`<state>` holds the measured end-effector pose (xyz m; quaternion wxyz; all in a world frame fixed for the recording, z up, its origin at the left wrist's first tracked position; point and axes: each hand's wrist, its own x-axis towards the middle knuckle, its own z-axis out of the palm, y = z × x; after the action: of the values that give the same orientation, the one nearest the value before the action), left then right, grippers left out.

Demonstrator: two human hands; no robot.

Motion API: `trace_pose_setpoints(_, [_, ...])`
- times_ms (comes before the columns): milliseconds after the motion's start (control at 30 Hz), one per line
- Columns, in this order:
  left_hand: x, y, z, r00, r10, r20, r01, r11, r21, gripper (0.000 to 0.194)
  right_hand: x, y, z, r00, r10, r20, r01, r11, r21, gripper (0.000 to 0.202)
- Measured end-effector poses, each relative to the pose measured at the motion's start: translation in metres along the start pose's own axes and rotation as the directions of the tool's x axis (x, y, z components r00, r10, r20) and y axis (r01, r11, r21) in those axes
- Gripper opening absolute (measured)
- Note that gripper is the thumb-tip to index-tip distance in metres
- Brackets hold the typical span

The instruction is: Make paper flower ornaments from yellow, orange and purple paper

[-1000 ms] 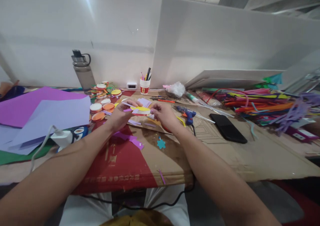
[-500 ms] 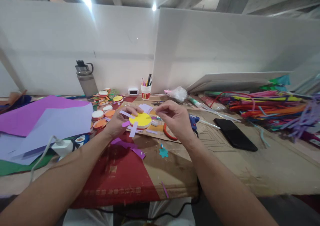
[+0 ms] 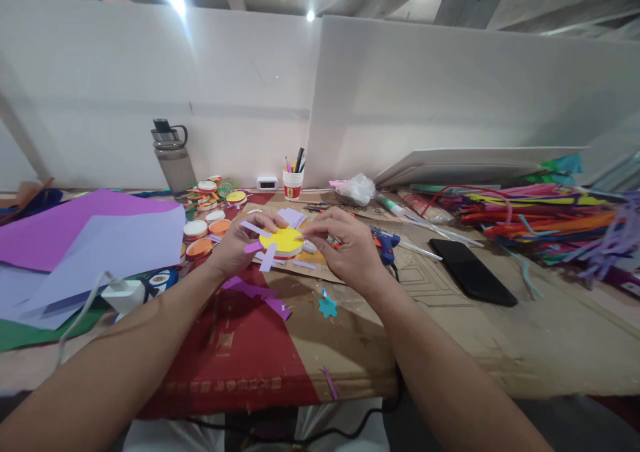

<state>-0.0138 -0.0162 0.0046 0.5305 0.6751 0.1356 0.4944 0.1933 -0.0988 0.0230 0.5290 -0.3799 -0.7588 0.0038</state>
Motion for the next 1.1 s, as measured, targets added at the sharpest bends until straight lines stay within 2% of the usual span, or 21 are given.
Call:
trace_pose_setpoints(467, [0.0,-0.005,-0.004,0.999,-0.048,-0.013,0.049,0.998,0.038,0.019,-0.001,-0.001,-0.002,0.996,0.005,0.088,-0.011,0.998,0.058,0.014])
trace_pose_setpoints(567, [-0.002,-0.003,0.0,0.996,-0.069,-0.058,0.073,0.995,0.068,0.016,0.0,-0.002,-0.002,0.992,0.051,0.12,-0.059,0.996,0.065,0.012])
trace_pose_setpoints(667, [-0.002,-0.002,0.005,0.986,-0.144,-0.086,0.145,0.989,0.011,0.02,0.002,-0.002,-0.002,0.972,0.165,0.17,-0.181,0.98,0.086,0.008])
trace_pose_setpoints(767, [-0.001,0.0,0.008,0.963,-0.241,-0.117,0.237,0.97,-0.043,0.025,0.003,0.001,-0.002,0.933,0.29,0.215,-0.333,0.921,0.201,0.022])
trace_pose_setpoints(867, [0.0,-0.002,0.013,0.946,-0.304,-0.116,0.274,0.936,-0.219,0.027,0.003,0.005,-0.001,0.895,0.365,0.257,-0.44,0.819,0.369,0.041])
trace_pose_setpoints(967, [0.0,-0.005,0.017,0.919,-0.363,-0.157,0.276,0.873,-0.402,0.03,0.003,0.011,0.003,0.864,0.415,0.284,-0.503,0.718,0.481,0.045])
trace_pose_setpoints(1100, [-0.001,-0.009,0.022,0.873,-0.44,-0.209,0.3,0.823,-0.482,0.032,0.002,0.017,0.013,0.816,0.501,0.288,-0.572,0.632,0.523,0.041])
